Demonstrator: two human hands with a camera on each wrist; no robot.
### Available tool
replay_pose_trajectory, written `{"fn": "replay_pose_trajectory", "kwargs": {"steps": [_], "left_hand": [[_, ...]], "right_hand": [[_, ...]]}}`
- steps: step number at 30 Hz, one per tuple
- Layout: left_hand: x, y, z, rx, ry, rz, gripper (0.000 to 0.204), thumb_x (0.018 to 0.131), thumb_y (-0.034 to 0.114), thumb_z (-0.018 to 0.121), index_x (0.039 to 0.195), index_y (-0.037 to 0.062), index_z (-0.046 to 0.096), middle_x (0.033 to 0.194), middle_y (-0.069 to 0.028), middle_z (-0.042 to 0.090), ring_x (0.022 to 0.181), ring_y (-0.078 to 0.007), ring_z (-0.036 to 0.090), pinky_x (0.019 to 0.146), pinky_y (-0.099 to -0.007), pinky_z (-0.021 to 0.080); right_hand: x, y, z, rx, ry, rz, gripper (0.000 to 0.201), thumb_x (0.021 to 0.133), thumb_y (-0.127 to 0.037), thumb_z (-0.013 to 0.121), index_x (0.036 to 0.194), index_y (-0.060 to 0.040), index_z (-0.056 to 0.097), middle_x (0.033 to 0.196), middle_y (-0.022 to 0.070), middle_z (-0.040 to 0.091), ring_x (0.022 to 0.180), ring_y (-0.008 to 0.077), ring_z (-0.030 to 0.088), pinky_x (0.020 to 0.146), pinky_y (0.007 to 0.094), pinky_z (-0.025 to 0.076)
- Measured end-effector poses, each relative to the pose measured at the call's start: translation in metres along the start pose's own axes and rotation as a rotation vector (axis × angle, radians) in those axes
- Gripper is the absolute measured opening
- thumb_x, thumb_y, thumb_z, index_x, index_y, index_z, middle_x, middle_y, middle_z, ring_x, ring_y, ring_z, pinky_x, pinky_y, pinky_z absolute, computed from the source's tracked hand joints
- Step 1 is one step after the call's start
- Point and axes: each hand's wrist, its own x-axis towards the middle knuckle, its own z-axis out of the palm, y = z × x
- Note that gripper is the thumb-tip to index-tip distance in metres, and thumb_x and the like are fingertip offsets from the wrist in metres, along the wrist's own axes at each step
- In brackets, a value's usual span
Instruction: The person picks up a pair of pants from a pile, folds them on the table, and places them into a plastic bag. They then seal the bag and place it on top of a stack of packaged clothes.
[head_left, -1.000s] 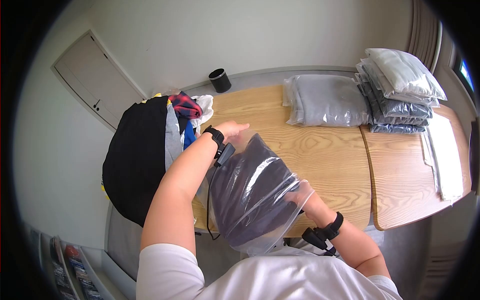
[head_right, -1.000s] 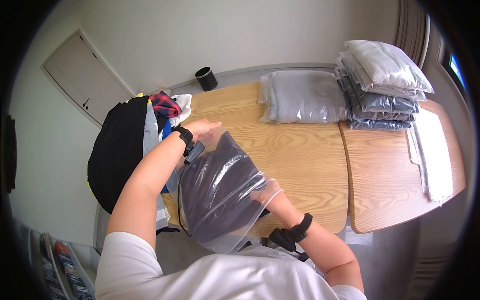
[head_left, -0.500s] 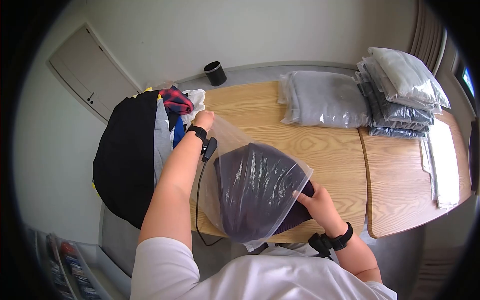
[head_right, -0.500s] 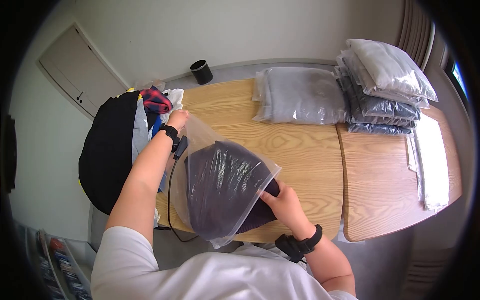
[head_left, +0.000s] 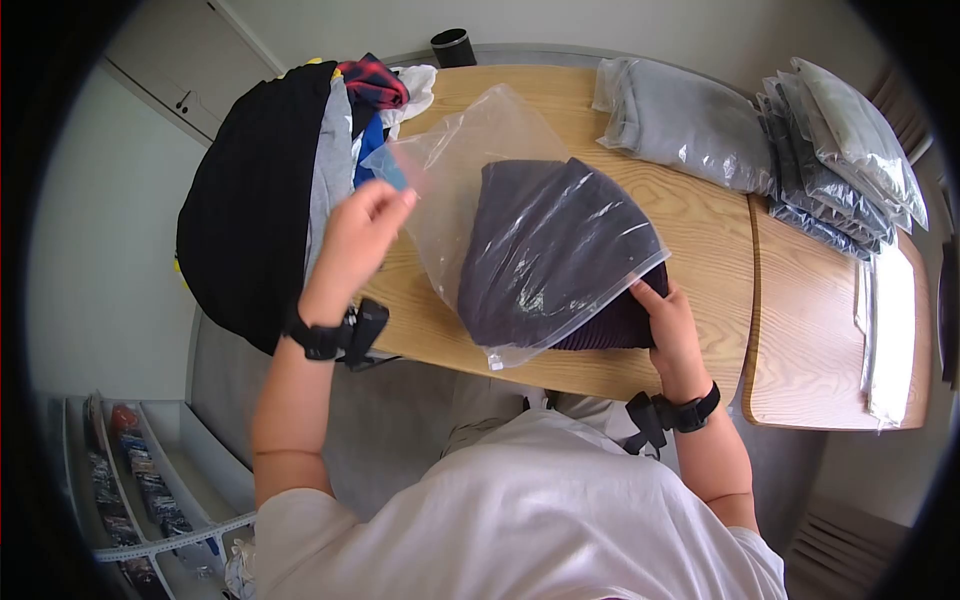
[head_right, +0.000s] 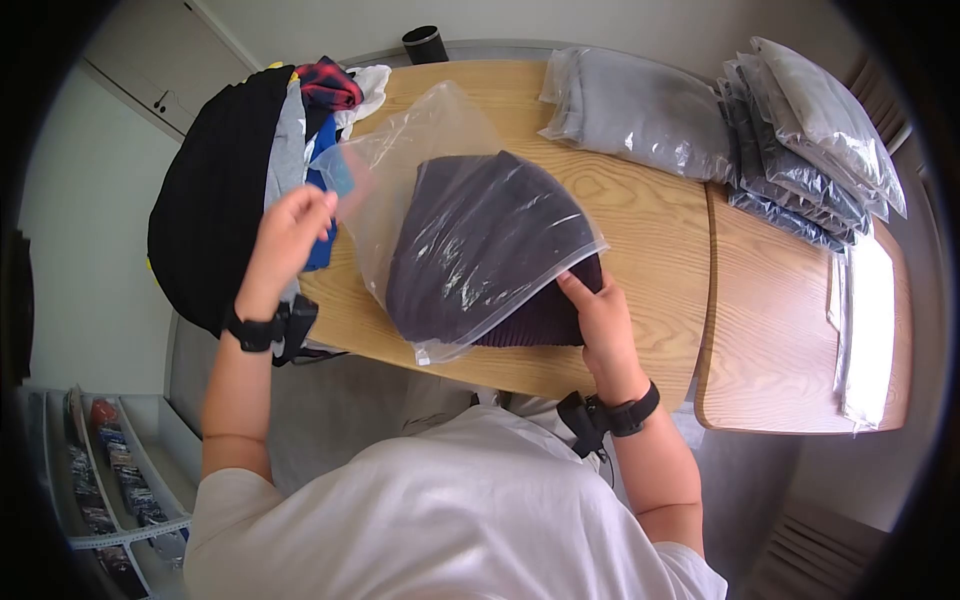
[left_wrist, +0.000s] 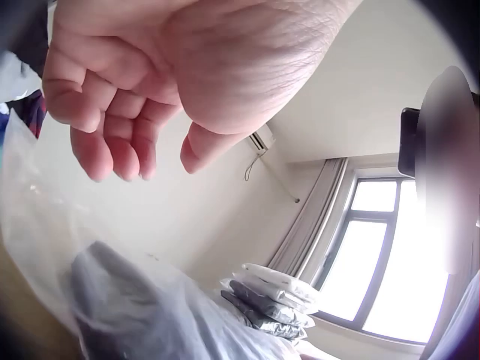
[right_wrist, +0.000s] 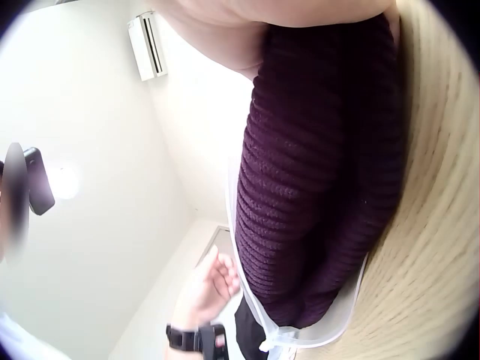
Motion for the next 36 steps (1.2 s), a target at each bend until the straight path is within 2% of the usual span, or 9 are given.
{"fn": "replay_pose_trajectory", "kwargs": {"steps": [2,6,9,12,18,21,28,34,36], "left_hand": [[-0.053,-0.010,0.022,-0.032,-0.201,-0.176,0.034,0.094,0.032,0.057,0.078,0.0027,0.059,0.069,0.0000,0.056,0.061,-0.0064,0.052,0.057,-0.0219,0.043],[-0.115,-0.037,0.067,-0.215,-0.483,-0.354,0.045,0.096,0.041,0.052,0.088,-0.0013,0.065,0.076,-0.0042,0.062,0.063,-0.0094,0.055,0.058,-0.0238,0.044],[-0.129,-0.046,0.089,-0.499,-0.447,-0.253,0.039,0.099,0.034,0.049,0.090,-0.0005,0.064,0.075,-0.0034,0.061,0.060,-0.0079,0.052,0.056,-0.0217,0.042],[-0.131,-0.045,0.105,-0.571,-0.352,-0.308,0.033,0.099,0.028,0.049,0.087,0.0002,0.063,0.073,-0.0023,0.059,0.059,-0.0064,0.050,0.055,-0.0204,0.040],[-0.135,-0.041,0.121,-0.576,-0.213,-0.232,0.030,0.099,0.025,0.049,0.084,0.0020,0.059,0.070,-0.0002,0.055,0.059,-0.0053,0.046,0.054,-0.0200,0.038],[-0.140,-0.037,0.131,-0.639,-0.184,-0.207,0.029,0.100,0.025,0.048,0.085,0.0025,0.059,0.070,0.0000,0.054,0.059,-0.0053,0.045,0.054,-0.0201,0.038],[-0.147,-0.024,0.141,-0.738,-0.307,-0.180,0.029,0.101,0.024,0.045,0.086,0.0025,0.058,0.073,-0.0004,0.054,0.060,-0.0059,0.045,0.056,-0.0203,0.040],[-0.147,-0.020,0.142,-0.745,-0.446,-0.155,0.028,0.100,0.025,0.046,0.088,0.0029,0.058,0.076,0.0006,0.056,0.065,-0.0056,0.047,0.058,-0.0201,0.042],[-0.147,-0.023,0.145,-0.748,-0.468,-0.061,0.027,0.100,0.025,0.047,0.089,0.0034,0.059,0.078,0.0008,0.057,0.068,-0.0058,0.050,0.060,-0.0202,0.043]], "right_hand": [[0.000,-0.004,-0.003,-0.005,-0.042,0.039,0.035,0.087,-0.014,0.065,0.115,0.0050,0.057,0.106,0.0114,0.066,0.092,0.0185,0.064,0.082,0.0288,0.049],[0.000,-0.017,-0.007,0.001,-0.182,0.161,0.039,0.085,-0.017,0.067,0.116,0.0049,0.057,0.108,0.0116,0.065,0.092,0.0195,0.065,0.081,0.0294,0.051],[-0.005,-0.018,-0.004,0.005,-0.224,0.189,0.039,0.085,-0.017,0.068,0.116,0.0047,0.057,0.108,0.0119,0.065,0.093,0.0201,0.065,0.081,0.0301,0.052],[-0.008,-0.017,0.001,-0.018,-0.233,0.220,0.037,0.088,-0.014,0.065,0.117,0.0057,0.056,0.109,0.0130,0.064,0.095,0.0226,0.065,0.083,0.0326,0.054],[-0.009,0.017,0.024,0.318,-0.097,0.177,0.033,0.095,-0.008,0.048,0.123,0.0083,0.045,0.114,0.0202,0.059,0.099,0.0322,0.064,0.086,0.0442,0.056],[-0.011,0.027,0.039,0.437,-0.030,0.138,0.027,0.093,-0.005,0.051,0.120,0.0034,0.051,0.112,0.0157,0.062,0.097,0.0292,0.065,0.084,0.0421,0.056],[-0.006,0.043,0.072,0.434,0.114,-0.025,0.028,0.094,-0.009,0.051,0.119,0.0044,0.048,0.107,0.0156,0.061,0.086,0.0289,0.065,0.080,0.0388,0.054],[0.006,0.062,0.082,0.470,-0.052,0.012,0.025,0.093,-0.012,0.055,0.115,-0.0010,0.050,0.103,0.0128,0.060,0.091,0.0250,0.062,0.078,0.0388,0.053],[-0.004,0.051,0.096,0.438,-0.065,0.042,0.026,0.092,-0.013,0.058,0.113,-0.0013,0.051,0.103,0.0114,0.059,0.091,0.0237,0.061,0.075,0.0375,0.053]]}}
